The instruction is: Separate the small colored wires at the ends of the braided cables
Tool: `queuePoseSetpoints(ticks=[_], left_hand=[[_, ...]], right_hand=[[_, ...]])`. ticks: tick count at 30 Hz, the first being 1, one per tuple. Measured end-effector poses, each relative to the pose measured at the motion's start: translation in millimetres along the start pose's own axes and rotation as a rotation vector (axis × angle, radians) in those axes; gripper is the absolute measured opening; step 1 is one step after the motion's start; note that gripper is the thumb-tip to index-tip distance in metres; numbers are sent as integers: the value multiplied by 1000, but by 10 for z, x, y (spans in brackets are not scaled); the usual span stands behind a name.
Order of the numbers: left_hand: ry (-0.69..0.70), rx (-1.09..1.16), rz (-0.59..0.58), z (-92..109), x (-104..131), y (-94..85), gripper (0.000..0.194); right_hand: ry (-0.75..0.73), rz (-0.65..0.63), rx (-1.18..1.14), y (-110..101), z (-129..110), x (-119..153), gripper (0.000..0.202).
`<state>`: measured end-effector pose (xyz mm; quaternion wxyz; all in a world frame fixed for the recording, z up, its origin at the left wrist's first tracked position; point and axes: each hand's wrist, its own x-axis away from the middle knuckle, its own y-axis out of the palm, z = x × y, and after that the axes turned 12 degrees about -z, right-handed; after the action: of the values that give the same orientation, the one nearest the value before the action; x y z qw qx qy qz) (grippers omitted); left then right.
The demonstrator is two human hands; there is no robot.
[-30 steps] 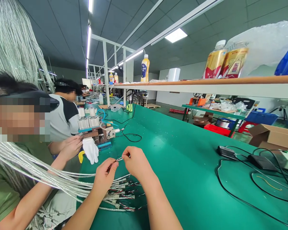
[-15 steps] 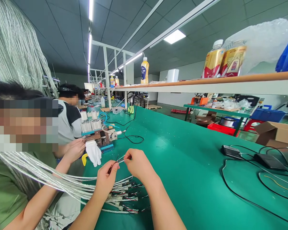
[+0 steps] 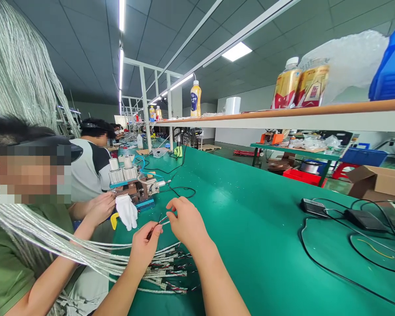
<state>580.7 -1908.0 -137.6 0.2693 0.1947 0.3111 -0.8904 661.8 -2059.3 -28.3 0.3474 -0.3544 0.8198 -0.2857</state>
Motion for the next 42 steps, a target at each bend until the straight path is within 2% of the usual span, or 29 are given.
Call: queuePoseSetpoints(ticks=[5, 14, 19, 25, 31, 37, 42], left_hand=[[-2, 15, 3, -3, 6, -9, 39], [-37, 9, 23, 8, -5, -22, 41], [-44, -7, 21, 44, 6, -23, 41], [5, 17, -6, 27, 20, -18, 38], [7, 27, 20, 34, 18, -30, 40], [-10, 18, 6, 40, 25, -27, 39], [8, 29, -13, 35, 21, -23, 40]], right_hand=[[25, -15, 95, 35, -28, 17, 12], [-102, -86, 225, 4, -86, 76, 17], [-17, -89, 310, 42, -41, 66, 16], [139, -21, 204, 92, 33, 22, 14], [80, -8, 120, 143, 106, -8, 12], [6, 28, 84, 127, 59, 7, 10], [-1, 36, 71, 147, 62, -2, 10]])
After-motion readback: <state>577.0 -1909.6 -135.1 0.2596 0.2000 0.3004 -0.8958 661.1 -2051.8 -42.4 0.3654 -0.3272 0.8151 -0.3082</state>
